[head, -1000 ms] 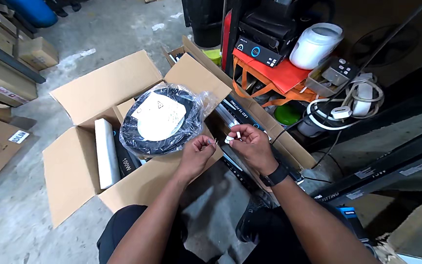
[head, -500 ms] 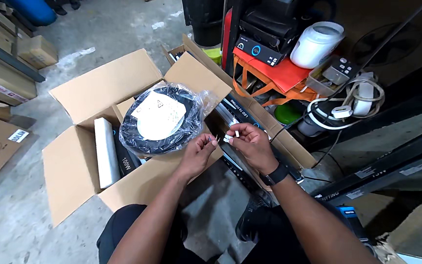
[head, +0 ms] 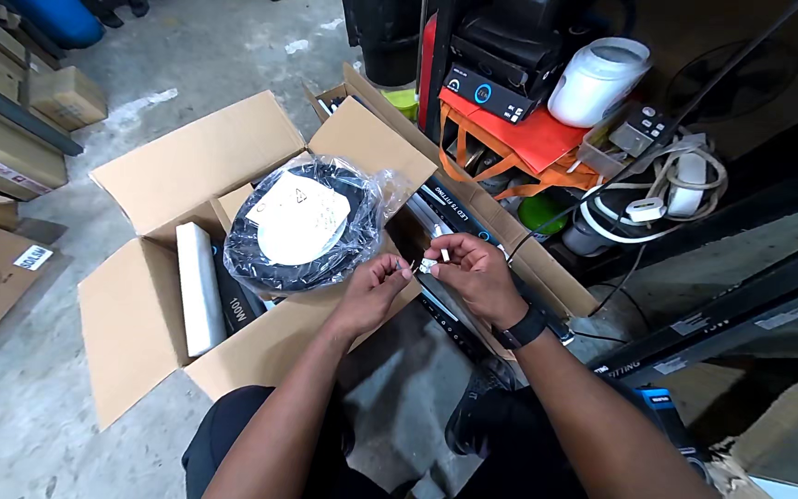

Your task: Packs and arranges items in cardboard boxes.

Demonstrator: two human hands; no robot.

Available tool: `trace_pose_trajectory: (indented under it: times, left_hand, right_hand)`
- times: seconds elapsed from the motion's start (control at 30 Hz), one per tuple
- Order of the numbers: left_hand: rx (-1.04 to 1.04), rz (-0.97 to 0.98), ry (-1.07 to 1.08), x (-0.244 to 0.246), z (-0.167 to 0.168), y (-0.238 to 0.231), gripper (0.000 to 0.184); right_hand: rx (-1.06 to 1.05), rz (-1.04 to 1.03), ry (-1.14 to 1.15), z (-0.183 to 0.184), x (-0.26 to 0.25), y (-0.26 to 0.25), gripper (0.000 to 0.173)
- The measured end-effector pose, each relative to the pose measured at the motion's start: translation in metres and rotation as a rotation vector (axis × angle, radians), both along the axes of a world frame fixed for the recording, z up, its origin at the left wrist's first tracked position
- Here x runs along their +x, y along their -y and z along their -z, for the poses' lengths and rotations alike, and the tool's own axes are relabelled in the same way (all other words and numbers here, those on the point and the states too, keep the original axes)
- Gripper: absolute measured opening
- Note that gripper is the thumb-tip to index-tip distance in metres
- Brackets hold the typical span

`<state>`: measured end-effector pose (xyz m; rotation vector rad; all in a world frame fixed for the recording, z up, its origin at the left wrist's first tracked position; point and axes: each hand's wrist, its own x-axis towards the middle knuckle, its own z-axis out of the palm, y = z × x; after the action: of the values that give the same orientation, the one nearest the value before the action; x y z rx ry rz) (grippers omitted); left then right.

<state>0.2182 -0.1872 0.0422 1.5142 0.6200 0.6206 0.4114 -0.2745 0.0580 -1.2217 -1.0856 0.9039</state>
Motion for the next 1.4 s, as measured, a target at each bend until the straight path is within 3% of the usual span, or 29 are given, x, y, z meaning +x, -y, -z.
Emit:
trace_pose_trajectory:
  times: [1.4]
  left_hand:
    - [0.048, 0.157, -0.091, -0.005, 0.01, -0.004, 0.01]
  right_hand:
    - [-0.156, -0.165, 0.157, -0.005, 0.007, 0.005, 0.026]
